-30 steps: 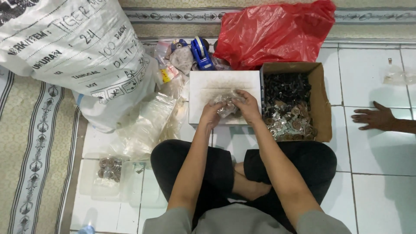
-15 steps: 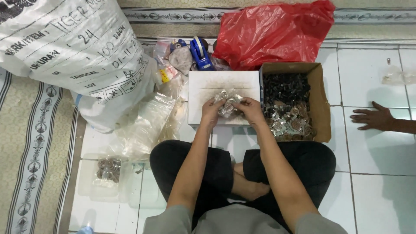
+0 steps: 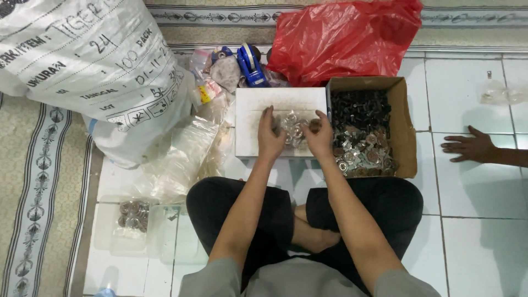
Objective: The person sits on the floor and packs small metal parts into clear plastic bags. They pick parts from a cardboard box, place them into bags, and set the filled bags on a white box. The person repeats this process throughout the clip.
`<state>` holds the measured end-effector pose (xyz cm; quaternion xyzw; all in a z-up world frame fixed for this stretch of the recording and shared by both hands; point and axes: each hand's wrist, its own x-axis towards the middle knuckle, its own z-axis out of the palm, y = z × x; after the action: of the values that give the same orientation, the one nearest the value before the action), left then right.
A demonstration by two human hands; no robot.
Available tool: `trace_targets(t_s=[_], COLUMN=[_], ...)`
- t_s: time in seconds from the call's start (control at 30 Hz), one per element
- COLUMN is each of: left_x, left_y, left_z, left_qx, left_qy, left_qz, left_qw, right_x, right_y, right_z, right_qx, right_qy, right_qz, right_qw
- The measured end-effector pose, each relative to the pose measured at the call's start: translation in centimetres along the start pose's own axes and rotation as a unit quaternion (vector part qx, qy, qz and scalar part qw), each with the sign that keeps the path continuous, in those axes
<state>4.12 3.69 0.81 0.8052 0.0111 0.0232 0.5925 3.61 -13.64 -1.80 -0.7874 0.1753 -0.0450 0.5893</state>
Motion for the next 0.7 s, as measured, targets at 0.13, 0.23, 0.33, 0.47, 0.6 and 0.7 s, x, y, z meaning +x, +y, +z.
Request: trace_targets(t_s=[0.13,0.23,0.33,0.47,0.6,0.7], left_x=[-2.3,-3.6,-3.3,-3.0,-3.6,-4.1], left_y=[-0.8,-1.8,-2.5,-2.2,-1.0,-0.9], left_z=[1.1,1.9,1.9,1.2,0.2,0.5], left_qx=[0.222,0.354,0.448,0.474,0.409,0.464], left_qy=[0.033,-0.065,-0.152,-0.182,-0.125,-0.209], left_qz=[0.222,0.221,0.148,0.145,0.124,0.111], left_qw=[0.949,0.906,0.868,0.849,0.895,0.853], right_x=[-2.0,-3.4,-3.4,-3.2,-3.0,-3.4], right_y=[-1.9,-2.0,-0.9,-0.6,-1.8,-0.2], right_z=[-0.4,-0.2,-0.4,-0.6,-1.0,-0.6], right_qx=[-0.194,-0.339,-0.44,-0.448,-0.466,-0.476], right_qy=[0.003,-0.105,-0.15,-0.139,-0.078,-0.173], right_qz=[-0.239,-0.27,-0.267,-0.286,-0.309,-0.336], right_qw=[0.952,0.895,0.844,0.835,0.826,0.794])
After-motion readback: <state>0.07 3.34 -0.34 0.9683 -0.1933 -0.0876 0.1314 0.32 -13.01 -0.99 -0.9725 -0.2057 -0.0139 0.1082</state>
